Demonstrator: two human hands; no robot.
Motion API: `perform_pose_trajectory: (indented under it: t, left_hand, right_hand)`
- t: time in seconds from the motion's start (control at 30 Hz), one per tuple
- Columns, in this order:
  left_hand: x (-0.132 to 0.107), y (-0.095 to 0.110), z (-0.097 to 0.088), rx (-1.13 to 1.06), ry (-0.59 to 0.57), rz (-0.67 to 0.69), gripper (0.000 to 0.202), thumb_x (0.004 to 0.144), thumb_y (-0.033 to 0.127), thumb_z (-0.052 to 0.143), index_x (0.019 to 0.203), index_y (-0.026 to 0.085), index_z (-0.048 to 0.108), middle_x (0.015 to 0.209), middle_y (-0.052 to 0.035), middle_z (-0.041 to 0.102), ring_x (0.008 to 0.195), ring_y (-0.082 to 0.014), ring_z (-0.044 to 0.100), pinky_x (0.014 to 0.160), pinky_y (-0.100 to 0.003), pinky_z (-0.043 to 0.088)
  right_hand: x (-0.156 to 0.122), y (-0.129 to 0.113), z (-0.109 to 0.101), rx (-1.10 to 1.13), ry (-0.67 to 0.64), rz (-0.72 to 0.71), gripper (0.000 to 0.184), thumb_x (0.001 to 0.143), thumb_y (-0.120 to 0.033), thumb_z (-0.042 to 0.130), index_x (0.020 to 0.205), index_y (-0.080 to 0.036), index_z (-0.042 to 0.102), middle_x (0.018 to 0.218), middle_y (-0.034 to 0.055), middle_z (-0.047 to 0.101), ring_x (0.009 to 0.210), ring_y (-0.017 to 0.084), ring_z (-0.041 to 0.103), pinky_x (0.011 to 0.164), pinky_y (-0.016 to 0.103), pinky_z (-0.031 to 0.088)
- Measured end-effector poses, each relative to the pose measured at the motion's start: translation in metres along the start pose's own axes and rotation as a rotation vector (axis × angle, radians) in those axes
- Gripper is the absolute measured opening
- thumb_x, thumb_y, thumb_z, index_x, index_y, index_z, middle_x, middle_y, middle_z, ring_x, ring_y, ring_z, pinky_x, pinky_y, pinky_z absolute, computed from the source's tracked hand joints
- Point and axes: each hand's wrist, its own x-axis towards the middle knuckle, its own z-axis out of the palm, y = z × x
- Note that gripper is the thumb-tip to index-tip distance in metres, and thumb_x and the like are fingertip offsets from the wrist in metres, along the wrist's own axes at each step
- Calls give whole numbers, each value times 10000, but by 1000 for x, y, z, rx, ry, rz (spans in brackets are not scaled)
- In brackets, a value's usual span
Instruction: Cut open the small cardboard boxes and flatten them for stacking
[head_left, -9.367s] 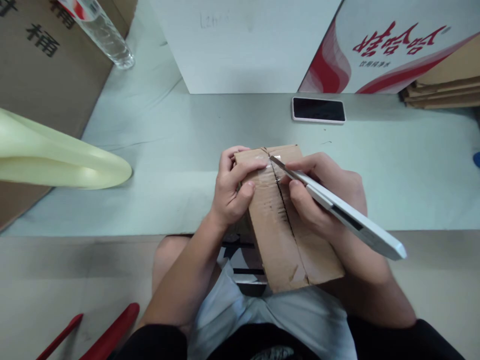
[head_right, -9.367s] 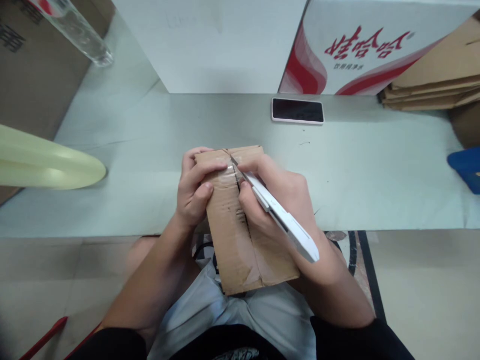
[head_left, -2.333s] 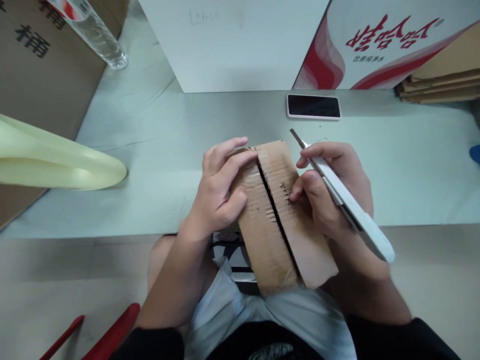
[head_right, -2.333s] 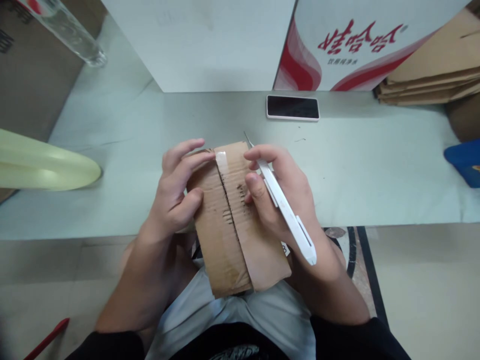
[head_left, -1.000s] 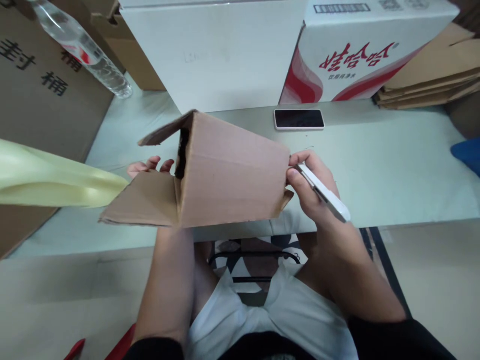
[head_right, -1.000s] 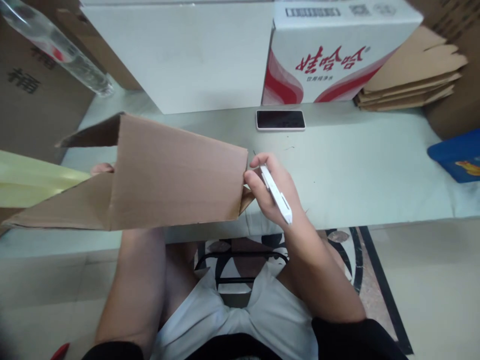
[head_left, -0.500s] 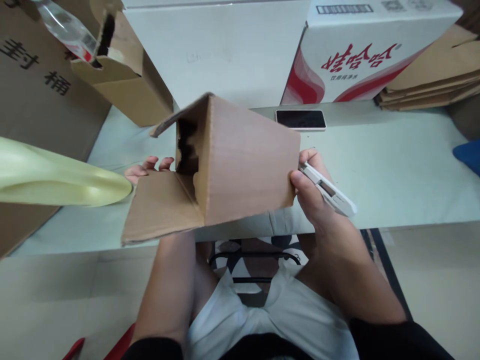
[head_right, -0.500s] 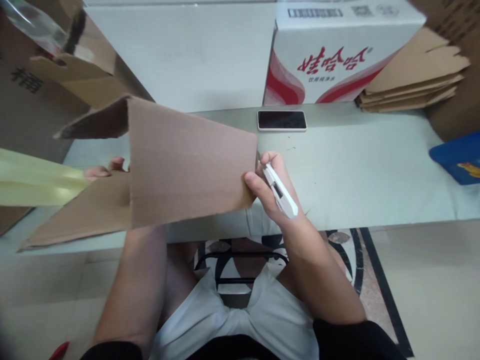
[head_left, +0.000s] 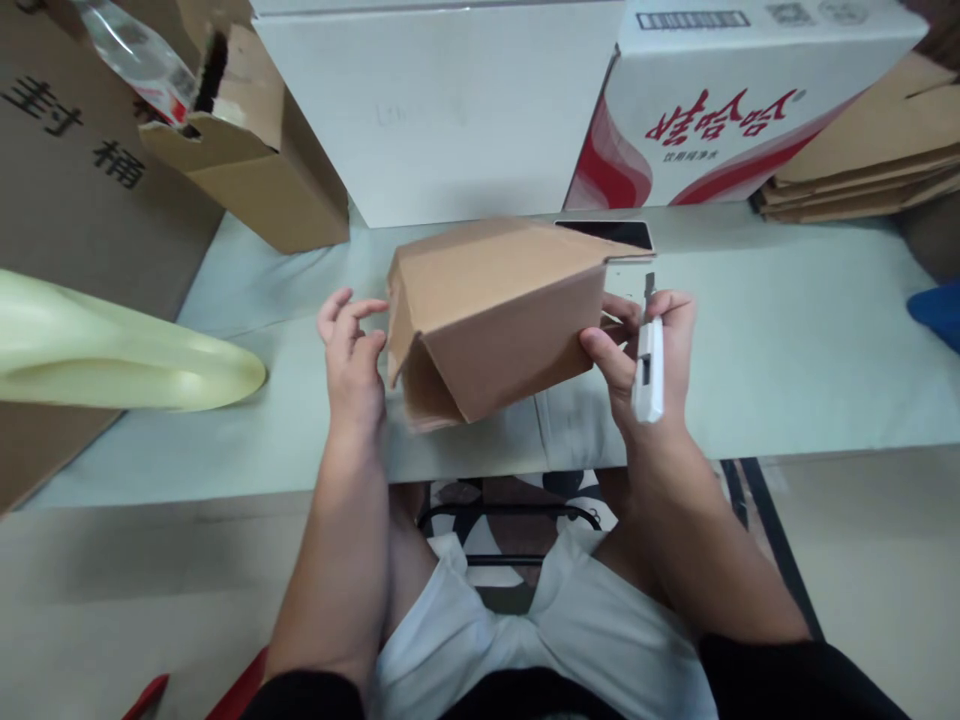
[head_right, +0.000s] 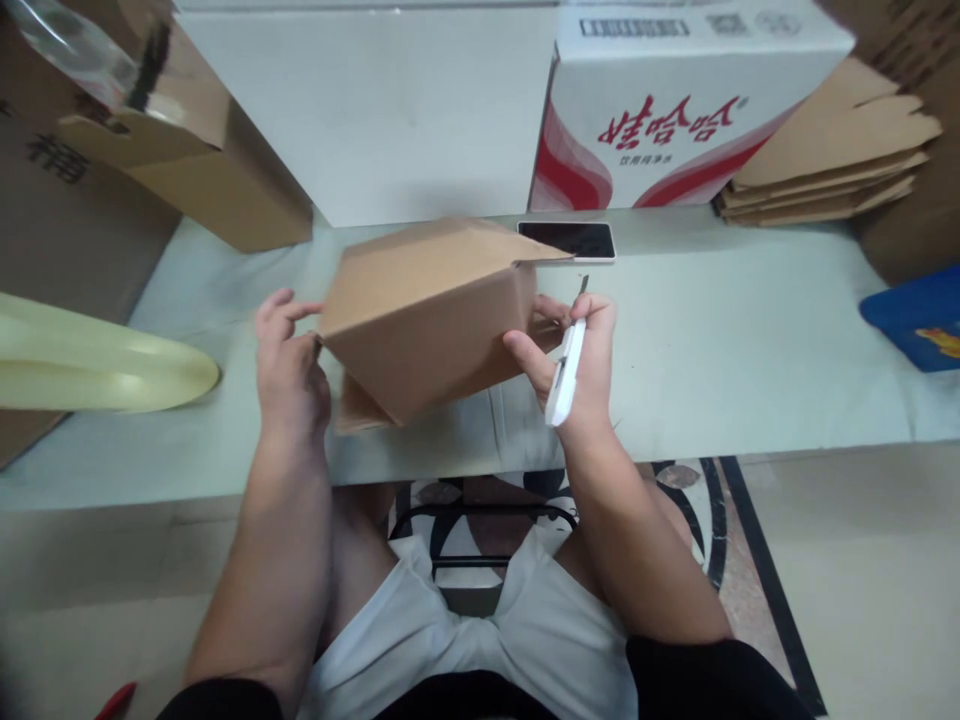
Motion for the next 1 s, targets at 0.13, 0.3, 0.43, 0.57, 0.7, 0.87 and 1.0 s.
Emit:
perform_pose_trajectory:
  t: [0.13, 0.3, 0.43, 0.57, 0.7, 0.87, 1.0]
  left_hand:
    - [-6, 7, 0, 87, -108, 48, 397, 891, 554, 639, 1118, 257, 771, 1203, -89, 721, 1248, -311, 639, 1158, -494, 459]
    - [-12, 5, 4, 22, -213, -25, 781, 837, 785, 654, 1402, 246, 617, 1129, -117, 751, 1086, -309, 727, 1003, -479, 570]
    - [-16, 3, 7, -139, -418, -7, 1123, 724, 797, 785, 1611, 366, 247, 1200, -115, 753, 1041, -306, 767, 906, -456, 618]
    - [-19, 18, 9, -167, -287, 107, 1235, 709, 634, 903, 1613, 471, 77, 1398, -100, 657, 1038, -258, 767, 939, -439, 621]
    - [-18, 32, 11, -199, -180, 190, 1099, 784, 610, 858, 1560, 545, 82, 1566, -65, 519, 1261, -273, 685, 992, -451, 607]
    - [-16, 27, 13, -63, -187, 207, 1195, 675, 795, 842, 1556, 510, 87, 1661, -120, 385, 1519, -344, 482, 1108, -529, 570]
    - [-14, 25, 9, -72, -155, 248, 1142, 733, 735, 848, 1559, 483, 100, 1599, -117, 457, 1511, -356, 495, 1127, -588, 551]
  right_hand:
    - [-2, 4, -2, -148, 56, -6, 659, 715, -500, 867, 1001, -301, 308, 1006, -17, 537, 914, 182, 555, 828, 363, 442]
    - [-5, 8, -1, -252, 71, -53, 585, 752, -435, 851, 1011, -298, 345, 876, -42, 386, 703, 158, 400, 640, 315, 328]
    - [-5, 11, -1, -193, -12, -28, 540, 792, -389, 825, 1020, -302, 343, 811, -62, 378, 640, 146, 384, 582, 298, 291]
    - [-3, 11, -1, -174, -20, -59, 533, 790, -387, 834, 1001, -301, 352, 759, -78, 373, 590, 130, 362, 526, 277, 260]
    - [-5, 12, 0, -231, -13, -32, 593, 726, -417, 887, 985, -295, 367, 714, -95, 365, 555, 118, 340, 497, 275, 244]
    - [-7, 13, 0, -262, -82, 17, 552, 729, -455, 866, 969, -287, 397, 693, -97, 367, 559, 118, 335, 523, 282, 256]
    - [-5, 15, -1, -250, -31, -15, 418, 851, -550, 732, 966, -274, 440, 691, -84, 344, 578, 121, 330, 566, 293, 285]
